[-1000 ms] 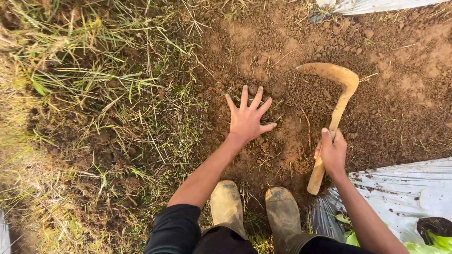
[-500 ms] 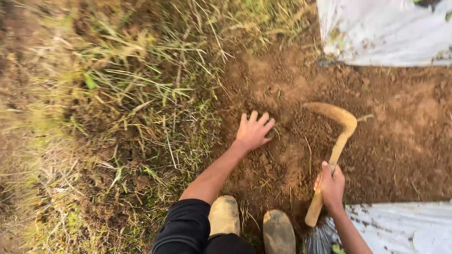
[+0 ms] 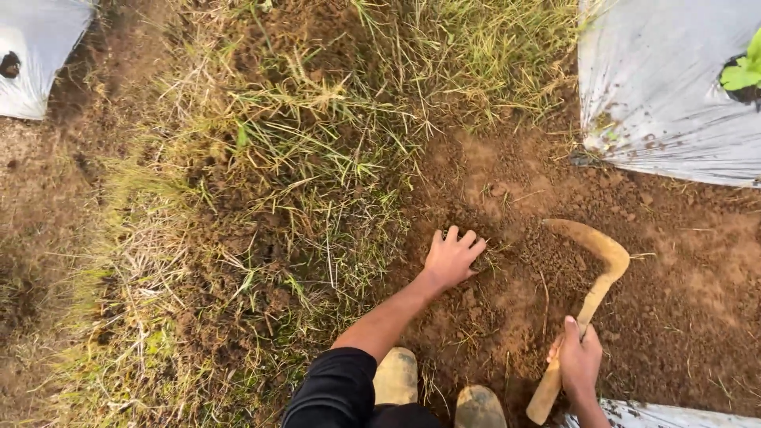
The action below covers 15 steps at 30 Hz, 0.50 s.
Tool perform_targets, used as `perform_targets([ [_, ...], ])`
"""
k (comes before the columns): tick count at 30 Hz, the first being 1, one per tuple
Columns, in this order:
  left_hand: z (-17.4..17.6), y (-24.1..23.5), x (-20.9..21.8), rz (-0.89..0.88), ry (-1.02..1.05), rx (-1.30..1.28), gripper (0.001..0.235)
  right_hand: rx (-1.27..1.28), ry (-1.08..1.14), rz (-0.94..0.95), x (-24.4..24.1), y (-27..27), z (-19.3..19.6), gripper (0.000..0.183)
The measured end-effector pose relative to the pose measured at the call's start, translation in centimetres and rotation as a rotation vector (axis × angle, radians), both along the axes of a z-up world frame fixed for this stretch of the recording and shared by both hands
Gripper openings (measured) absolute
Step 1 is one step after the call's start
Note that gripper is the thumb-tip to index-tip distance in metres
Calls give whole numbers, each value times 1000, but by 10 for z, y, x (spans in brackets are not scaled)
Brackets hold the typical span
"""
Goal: Using a hand tool to remove weeds and move soil around planting beds in a field.
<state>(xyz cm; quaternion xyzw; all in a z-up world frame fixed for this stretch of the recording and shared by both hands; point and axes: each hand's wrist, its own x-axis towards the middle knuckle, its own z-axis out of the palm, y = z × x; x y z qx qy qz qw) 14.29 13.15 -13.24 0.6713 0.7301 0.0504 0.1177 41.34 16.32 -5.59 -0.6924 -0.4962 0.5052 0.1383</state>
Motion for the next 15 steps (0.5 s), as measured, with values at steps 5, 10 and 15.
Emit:
perform_targets([
  [5, -4, -2, -6, 78, -101, -21, 64, 24, 32, -4, 17, 0, -38, 26],
  [10, 33, -18, -42, 182, -163, 145, 61, 5, 29, -3, 14, -4, -34, 27],
  [15, 132, -43, -96, 340, -110, 387, 33, -5, -27, -75, 5, -5, -34, 29],
])
